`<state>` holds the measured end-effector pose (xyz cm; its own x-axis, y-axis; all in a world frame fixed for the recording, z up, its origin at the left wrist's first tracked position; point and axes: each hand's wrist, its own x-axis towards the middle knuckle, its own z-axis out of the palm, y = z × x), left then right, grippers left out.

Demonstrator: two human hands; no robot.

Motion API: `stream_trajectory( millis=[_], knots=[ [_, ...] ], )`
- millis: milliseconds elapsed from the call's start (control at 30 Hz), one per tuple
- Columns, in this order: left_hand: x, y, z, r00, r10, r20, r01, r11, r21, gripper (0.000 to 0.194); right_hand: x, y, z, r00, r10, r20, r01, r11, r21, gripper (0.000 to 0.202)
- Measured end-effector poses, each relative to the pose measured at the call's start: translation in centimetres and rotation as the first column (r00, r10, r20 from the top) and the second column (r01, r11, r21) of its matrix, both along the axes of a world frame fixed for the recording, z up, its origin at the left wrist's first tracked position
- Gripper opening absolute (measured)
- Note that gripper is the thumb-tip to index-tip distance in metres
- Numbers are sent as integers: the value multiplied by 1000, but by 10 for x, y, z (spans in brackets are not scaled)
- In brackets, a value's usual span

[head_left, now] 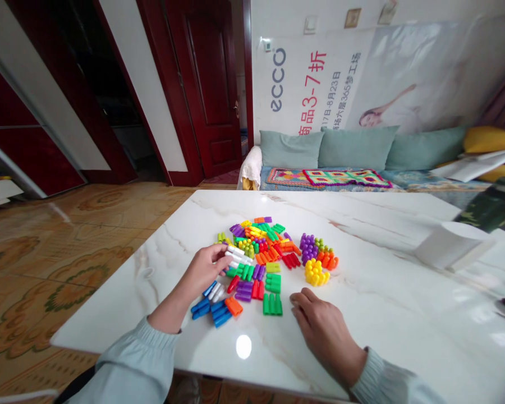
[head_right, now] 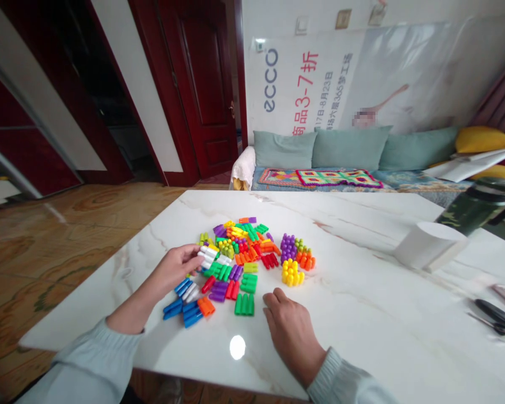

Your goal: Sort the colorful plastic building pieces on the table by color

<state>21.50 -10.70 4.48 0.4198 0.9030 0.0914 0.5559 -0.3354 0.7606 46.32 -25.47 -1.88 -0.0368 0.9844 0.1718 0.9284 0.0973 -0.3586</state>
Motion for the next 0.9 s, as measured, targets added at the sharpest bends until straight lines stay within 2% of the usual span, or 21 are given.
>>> stream_trajectory(
  millis=[33,100,167,233,300,367,533,633,800,900],
  knots=[
    [4,-5,0,989,-20,147,41,990,-136,30,0,0,1,997,5,-83,-3,1000,21,21],
    [12,-16,-3,928,-20,371,167,915,-368,35,-2,-1,4,964,21,-266,-1,997,72,21],
    [22,-29,-9,893,-20,449,256,845,-470,40,-6,-1,9,899,40,-437,8,994,107,21],
    [33,-41,-17,881,-19,474,286,817,-500,42,-11,-2,16,820,57,-570,17,992,124,22],
    [44,-52,-25,881,-23,473,281,829,-483,39,-15,-4,21,754,77,-652,17,991,136,25],
    [52,-63,-30,891,-74,448,286,857,-428,32,-18,-6,24,730,102,-676,-9,990,139,26],
    [59,-79,-33,929,-237,284,292,941,-169,12,-17,-12,22,811,120,-573,-71,992,106,18],
    [59,-82,-32,933,-280,224,302,951,-68,6,-13,-13,22,851,144,-505,-98,988,118,14],
    [60,-84,-29,912,-331,242,354,934,-54,9,-8,-14,28,816,194,-545,-132,980,152,14],
    [59,-83,-30,917,-314,246,339,939,-64,17,4,-13,35,827,172,-536,-70,976,205,16]
  ],
)
